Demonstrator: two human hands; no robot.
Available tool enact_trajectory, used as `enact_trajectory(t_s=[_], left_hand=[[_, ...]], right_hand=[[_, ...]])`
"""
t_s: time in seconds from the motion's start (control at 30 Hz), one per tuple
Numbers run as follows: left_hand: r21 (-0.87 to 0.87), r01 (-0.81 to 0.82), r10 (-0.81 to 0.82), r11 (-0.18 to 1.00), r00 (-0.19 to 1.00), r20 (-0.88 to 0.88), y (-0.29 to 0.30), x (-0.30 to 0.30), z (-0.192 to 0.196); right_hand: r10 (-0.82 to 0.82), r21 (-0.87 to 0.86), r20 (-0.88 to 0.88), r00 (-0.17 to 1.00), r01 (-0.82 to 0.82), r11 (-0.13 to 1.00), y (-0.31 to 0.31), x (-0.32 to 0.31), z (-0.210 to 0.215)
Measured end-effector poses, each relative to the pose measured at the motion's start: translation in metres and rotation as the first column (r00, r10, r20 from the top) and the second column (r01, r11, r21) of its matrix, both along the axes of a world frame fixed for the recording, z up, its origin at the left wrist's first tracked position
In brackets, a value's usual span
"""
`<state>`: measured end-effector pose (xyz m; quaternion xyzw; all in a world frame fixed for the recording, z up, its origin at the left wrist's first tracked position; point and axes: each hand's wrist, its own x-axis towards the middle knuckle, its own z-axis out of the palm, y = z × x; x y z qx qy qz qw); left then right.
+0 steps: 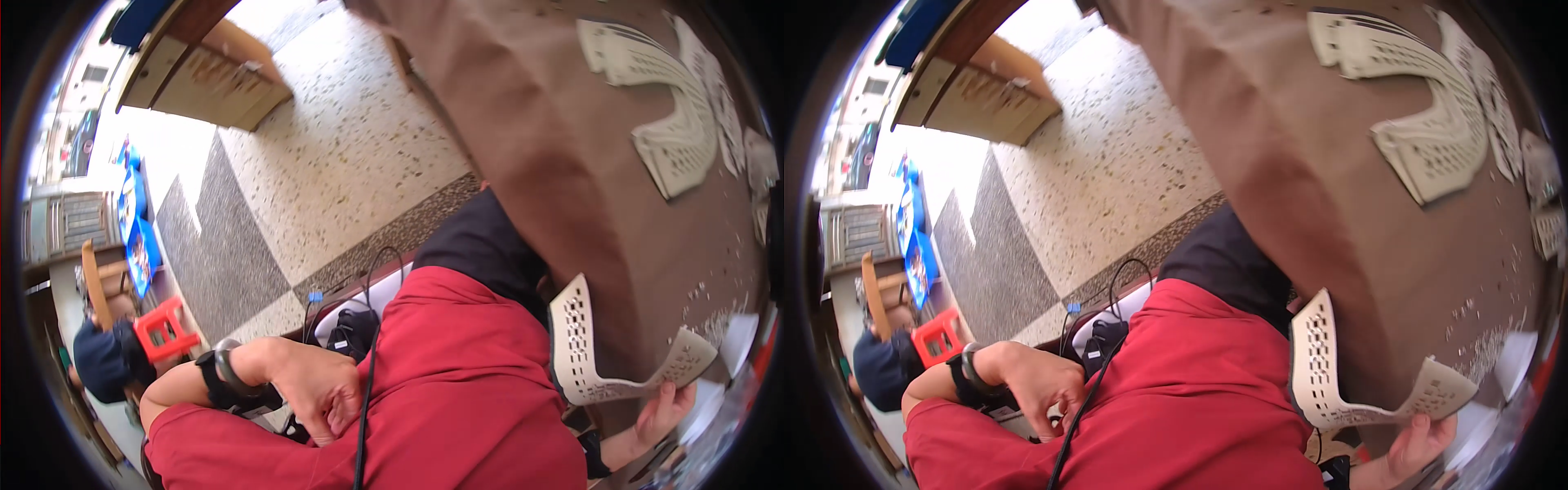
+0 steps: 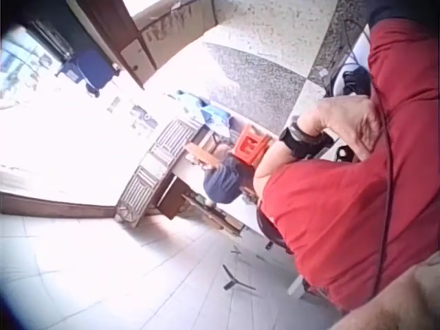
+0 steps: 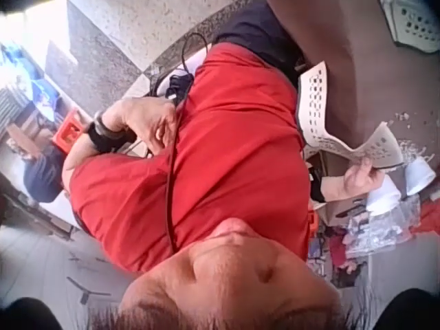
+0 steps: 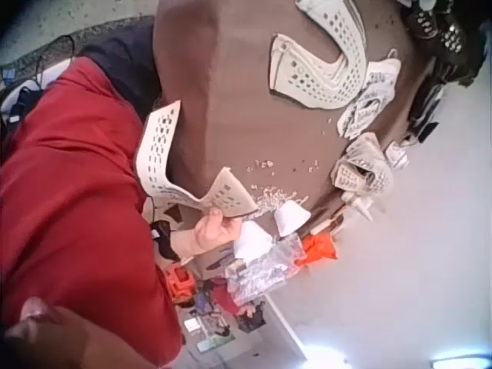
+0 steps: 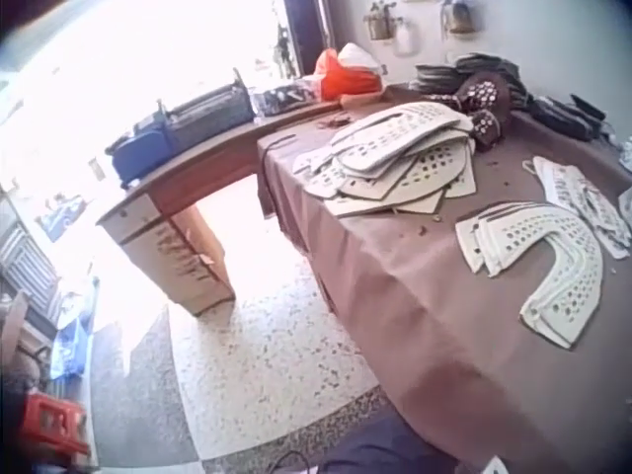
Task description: Attaching decorative or functional plastic components to shoe upper panels.
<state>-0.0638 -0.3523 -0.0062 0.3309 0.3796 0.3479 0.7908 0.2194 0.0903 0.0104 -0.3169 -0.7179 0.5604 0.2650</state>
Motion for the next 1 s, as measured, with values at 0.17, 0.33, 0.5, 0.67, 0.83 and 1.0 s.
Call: enact_trajectory(t_s=[0.17, 0.33, 0.5, 0.67, 0.83, 1.0], left_hand=[[-0.103, -0.029, 0.049, 0.994, 0.979, 0.198, -0.012, 0.024, -0.047], [-0.131, -0.062, 0.112, 0.989, 0.898, 0.425, -0.025, 0.052, -0.050], [-0.138, 0.018, 0.009, 0.990, 0.981, 0.196, -0.011, 0.043, -0.039], [-0.296, -0.329, 0.423, 0.897, 0.835, 0.351, -0.021, 0.072, -0.035], [-0.228, -0.273, 0.325, 0.934, 0.917, 0.231, -0.021, 0.072, -0.029], [-0.185, -0.311, 0.349, 0.932, 0.907, 0.234, -0.016, 0.065, -0.035]], right_hand=[[0.173, -0.030, 0.061, 0.983, -0.172, 0.985, 0.058, 0.006, 0.010], [0.172, -0.052, 0.034, 0.984, -0.170, 0.984, 0.094, 0.012, 0.012], [0.198, -0.073, 0.092, 0.976, -0.192, 0.979, 0.108, 0.015, 0.010], [0.176, -0.073, 0.064, 0.982, -0.171, 0.982, 0.121, 0.024, 0.007], [0.116, -0.042, 0.022, 0.993, -0.115, 0.992, 0.085, -0.008, 0.016], [0.456, -0.215, -0.398, 0.796, -0.564, 0.797, 0.079, -0.029, 0.016]])
